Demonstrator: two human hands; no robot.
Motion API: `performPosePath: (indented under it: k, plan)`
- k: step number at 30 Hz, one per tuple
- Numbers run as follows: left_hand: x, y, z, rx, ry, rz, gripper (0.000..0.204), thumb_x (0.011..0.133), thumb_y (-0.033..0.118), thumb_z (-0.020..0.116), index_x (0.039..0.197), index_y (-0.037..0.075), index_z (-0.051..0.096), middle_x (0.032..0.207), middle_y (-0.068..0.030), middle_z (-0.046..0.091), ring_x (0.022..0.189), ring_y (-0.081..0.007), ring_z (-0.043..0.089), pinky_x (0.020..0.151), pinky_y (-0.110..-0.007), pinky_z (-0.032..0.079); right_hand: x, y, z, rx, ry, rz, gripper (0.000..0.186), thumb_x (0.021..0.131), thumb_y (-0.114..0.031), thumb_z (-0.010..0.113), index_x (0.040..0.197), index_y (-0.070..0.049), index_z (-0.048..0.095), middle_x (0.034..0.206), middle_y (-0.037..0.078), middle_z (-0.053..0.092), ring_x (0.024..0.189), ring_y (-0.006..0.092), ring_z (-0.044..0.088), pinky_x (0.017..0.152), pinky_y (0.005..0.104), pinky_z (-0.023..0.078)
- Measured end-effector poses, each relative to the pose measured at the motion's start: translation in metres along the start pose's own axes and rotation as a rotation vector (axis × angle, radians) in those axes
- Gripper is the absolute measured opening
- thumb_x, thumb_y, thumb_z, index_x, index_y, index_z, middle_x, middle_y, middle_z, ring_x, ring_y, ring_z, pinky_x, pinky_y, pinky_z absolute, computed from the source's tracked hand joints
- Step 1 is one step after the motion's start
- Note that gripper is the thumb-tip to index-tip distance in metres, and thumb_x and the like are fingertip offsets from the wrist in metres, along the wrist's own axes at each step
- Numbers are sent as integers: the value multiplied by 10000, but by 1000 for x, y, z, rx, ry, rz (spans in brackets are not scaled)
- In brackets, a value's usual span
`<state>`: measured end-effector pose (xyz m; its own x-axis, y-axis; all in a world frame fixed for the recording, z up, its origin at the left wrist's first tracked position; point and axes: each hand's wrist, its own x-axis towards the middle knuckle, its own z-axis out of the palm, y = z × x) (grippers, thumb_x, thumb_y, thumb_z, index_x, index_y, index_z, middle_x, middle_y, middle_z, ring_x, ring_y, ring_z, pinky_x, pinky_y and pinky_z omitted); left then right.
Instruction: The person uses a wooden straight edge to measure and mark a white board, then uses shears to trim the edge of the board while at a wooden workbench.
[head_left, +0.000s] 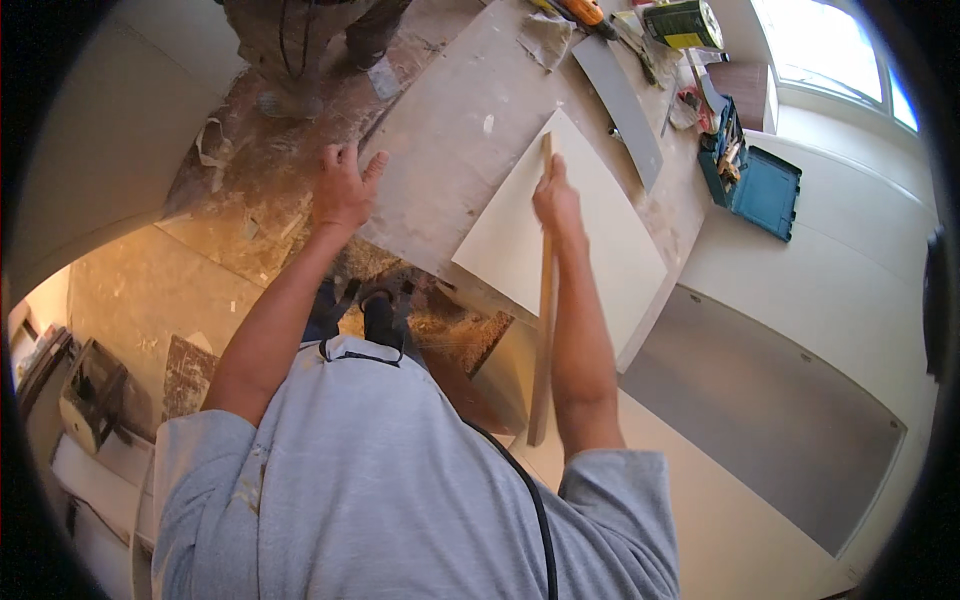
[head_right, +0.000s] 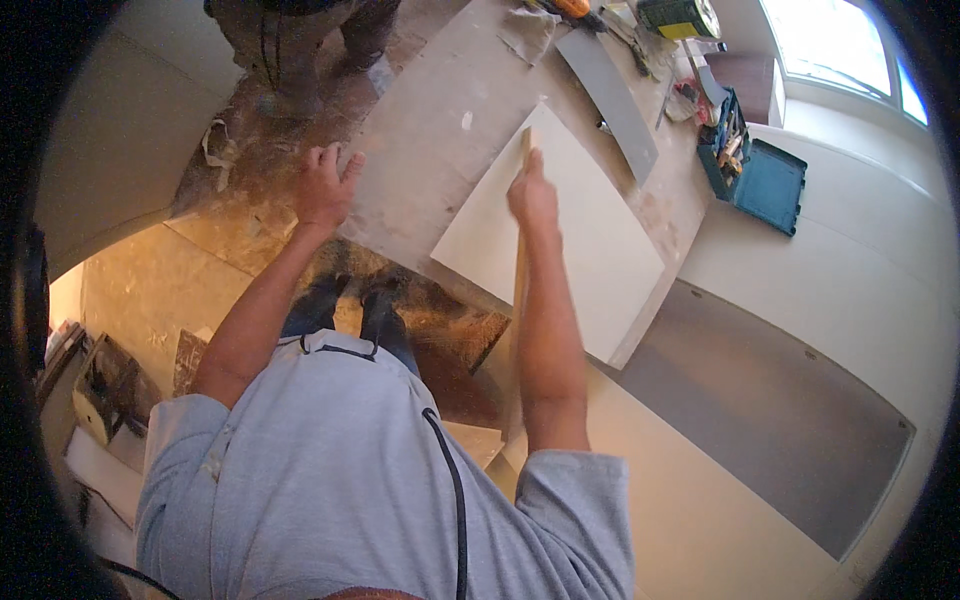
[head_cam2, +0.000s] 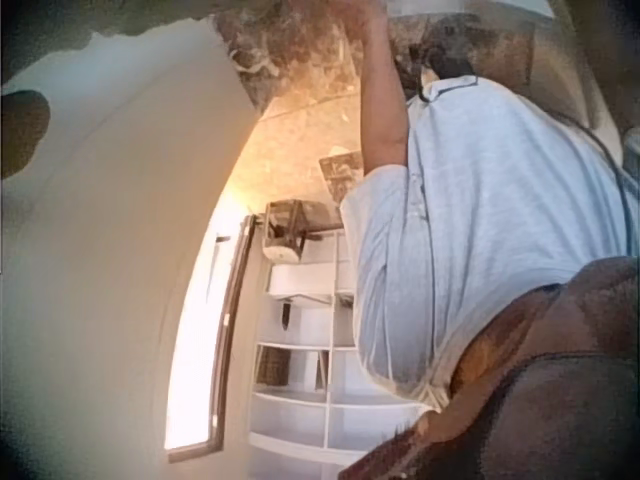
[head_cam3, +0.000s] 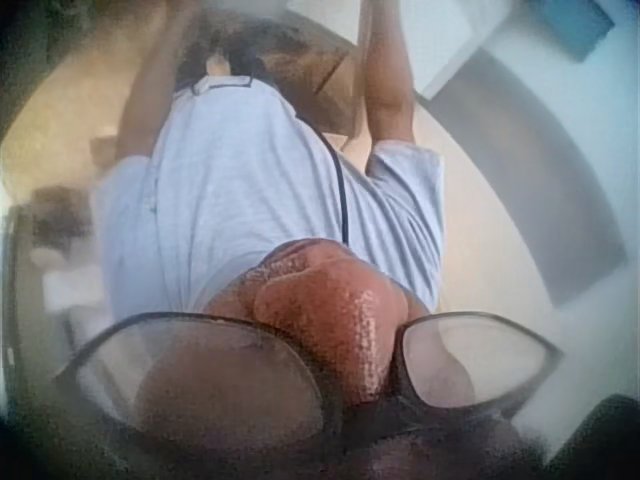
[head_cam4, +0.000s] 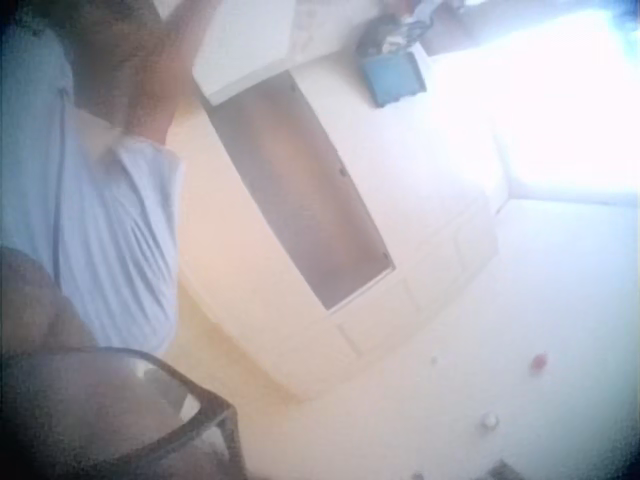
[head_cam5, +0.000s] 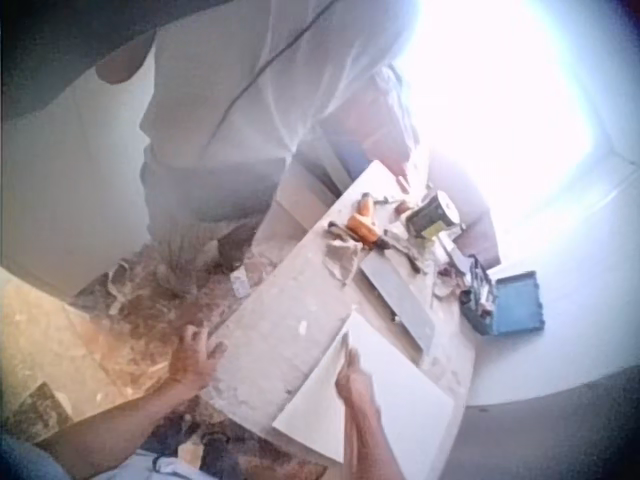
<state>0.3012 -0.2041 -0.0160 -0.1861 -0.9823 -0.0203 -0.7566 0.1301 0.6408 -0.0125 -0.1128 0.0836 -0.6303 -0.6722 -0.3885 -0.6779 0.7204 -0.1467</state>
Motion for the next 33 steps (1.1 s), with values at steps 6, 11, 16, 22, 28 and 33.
performPosePath:
  k: [6, 11, 16, 22, 28, 33]
  plan:
    - [1, 4, -8, -1, -102, -46, 636, 999, 569, 518, 1310, 18, 586, 1233, -219, 552, 1125, -406, 573, 938, -486, 485, 2, -6, 2, -4, 59, -23, 533, 1052, -313, 344, 1561, -161, 294, 1021, 371, 664, 924, 521, 669, 785, 569, 542]
    - [-1, 0, -5, -56, -64, -5, 652, 1007, 553, 511, 1337, -8, 551, 1248, -228, 532, 1143, -416, 563, 956, -493, 477, -150, -6, 39, 64, -87, 43, 584, 1045, -264, 437, 1585, -174, 235, 879, 358, 666, 818, 534, 666, 713, 585, 530]
    - [-1, -3, -1, -3, -115, -66, 642, 1012, 550, 495, 1360, 12, 531, 1243, -212, 524, 1149, -414, 563, 915, -512, 506, -142, -4, 40, -37, -68, 29, 553, 1044, -269, 433, 1567, -157, 291, 887, 359, 665, 815, 529, 665, 720, 587, 526]
    - [-2, -1, -5, 6, -120, -104, 657, 1006, 579, 480, 1369, 34, 521, 1249, -208, 522, 1139, -405, 580, 884, -520, 526, -7, -19, -14, -31, -80, 117, 558, 1045, -300, 370, 1580, -180, 269, 1052, 362, 670, 906, 497, 689, 757, 539, 556]
    - [0, 0, -8, 7, -114, -102, 665, 1003, 579, 486, 1374, 28, 521, 1276, -216, 513, 1150, -409, 578, 906, -512, 523, 26, -42, -42, -8, -72, 139, 550, 1047, -302, 377, 1580, -223, 268, 903, 202, 693, 624, 290, 649, 568, 433, 558]
    - [0, 2, -6, -7, -145, -99, 676, 1004, 574, 491, 1379, 12, 514, 1289, -224, 507, 1155, -417, 573, 928, -513, 515, 46, -44, -44, -80, -91, 169, 546, 1048, -288, 386, 1577, -214, 275, 890, 167, 684, 618, 252, 629, 564, 402, 555]
